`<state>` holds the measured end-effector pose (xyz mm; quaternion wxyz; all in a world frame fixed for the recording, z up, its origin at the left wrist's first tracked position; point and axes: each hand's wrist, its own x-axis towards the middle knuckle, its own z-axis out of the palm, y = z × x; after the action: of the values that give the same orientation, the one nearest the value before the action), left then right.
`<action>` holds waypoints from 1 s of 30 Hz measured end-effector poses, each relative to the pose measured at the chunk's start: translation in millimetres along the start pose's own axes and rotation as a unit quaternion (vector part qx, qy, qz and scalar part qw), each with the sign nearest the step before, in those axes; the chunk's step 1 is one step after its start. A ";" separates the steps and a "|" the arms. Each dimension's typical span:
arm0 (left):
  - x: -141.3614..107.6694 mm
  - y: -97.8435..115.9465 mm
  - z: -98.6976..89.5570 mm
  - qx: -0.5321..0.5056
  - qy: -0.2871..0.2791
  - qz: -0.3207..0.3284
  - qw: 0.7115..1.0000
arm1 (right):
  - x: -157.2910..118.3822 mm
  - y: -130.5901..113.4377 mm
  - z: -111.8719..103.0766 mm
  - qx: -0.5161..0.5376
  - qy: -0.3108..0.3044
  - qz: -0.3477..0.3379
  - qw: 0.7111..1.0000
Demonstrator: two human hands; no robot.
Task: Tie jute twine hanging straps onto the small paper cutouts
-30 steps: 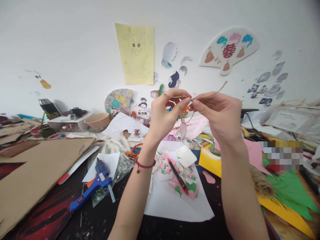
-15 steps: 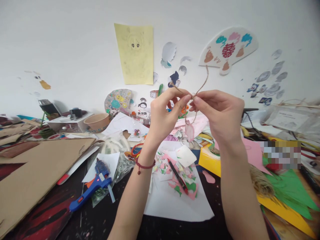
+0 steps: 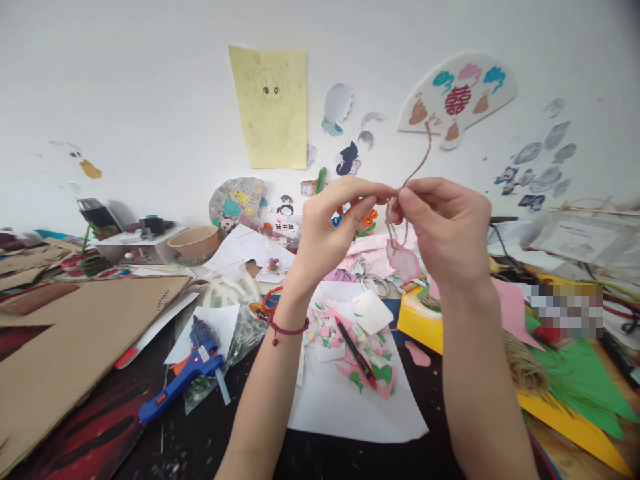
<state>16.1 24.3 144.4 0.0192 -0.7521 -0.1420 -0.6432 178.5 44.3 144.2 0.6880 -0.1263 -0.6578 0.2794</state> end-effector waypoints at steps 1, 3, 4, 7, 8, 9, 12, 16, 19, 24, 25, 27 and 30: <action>0.0 -0.3 0.5 -0.011 0.001 0.003 1.000 | 0.2 0.3 -0.5 0.005 -0.001 -0.002 1.000; -0.1 -1.9 2.6 -0.024 0.008 0.003 1.000 | 0.5 0.8 -1.1 0.013 -0.004 -0.009 1.000; -0.2 -2.9 4.0 -0.028 0.016 0.002 0.999 | 0.6 1.0 -1.3 0.015 -0.006 -0.012 1.000; -0.6 -5.8 8.6 -0.040 0.040 -0.002 0.998 | 0.2 1.7 -1.1 0.026 -0.013 -0.014 0.999; -0.8 -6.4 9.8 -0.041 0.046 -0.004 0.998 | 0.0 2.1 -0.8 0.030 -0.014 -0.013 0.999; -0.9 -6.8 10.6 -0.039 0.050 -0.007 0.998 | -0.2 2.4 -0.5 0.031 -0.013 -0.014 0.999; -1.3 -5.8 10.6 -0.011 0.048 -0.012 0.999 | -0.1 3.4 0.6 0.011 -0.010 -0.023 1.000; -1.7 -0.6 8.0 0.021 0.021 -0.024 0.999 | 0.8 3.1 1.0 -0.020 -0.008 -0.033 0.999; -2.0 3.0 9.2 0.018 0.008 -0.062 0.998 | 1.3 2.5 0.6 -0.030 -0.004 -0.038 0.999; -2.2 3.4 17.9 -0.028 0.040 -0.152 0.987 | 0.3 2.5 1.9 -0.034 -0.009 -0.043 0.998; -2.1 3.1 19.6 -0.055 0.045 -0.174 0.982 | -0.1 2.6 2.5 -0.032 -0.011 -0.042 0.999; -1.7 2.8 22.2 -0.116 0.048 -0.210 0.970 | -0.8 2.6 3.9 -0.031 -0.015 -0.038 0.999; -0.9 3.0 23.5 -0.175 0.052 -0.240 0.953 | -1.0 2.1 4.9 -0.041 -0.012 -0.037 0.998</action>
<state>39.3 26.2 140.0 -0.2604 -0.6529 -0.2029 -0.6817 173.3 44.5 142.7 0.6841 -0.1265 -0.6811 0.2282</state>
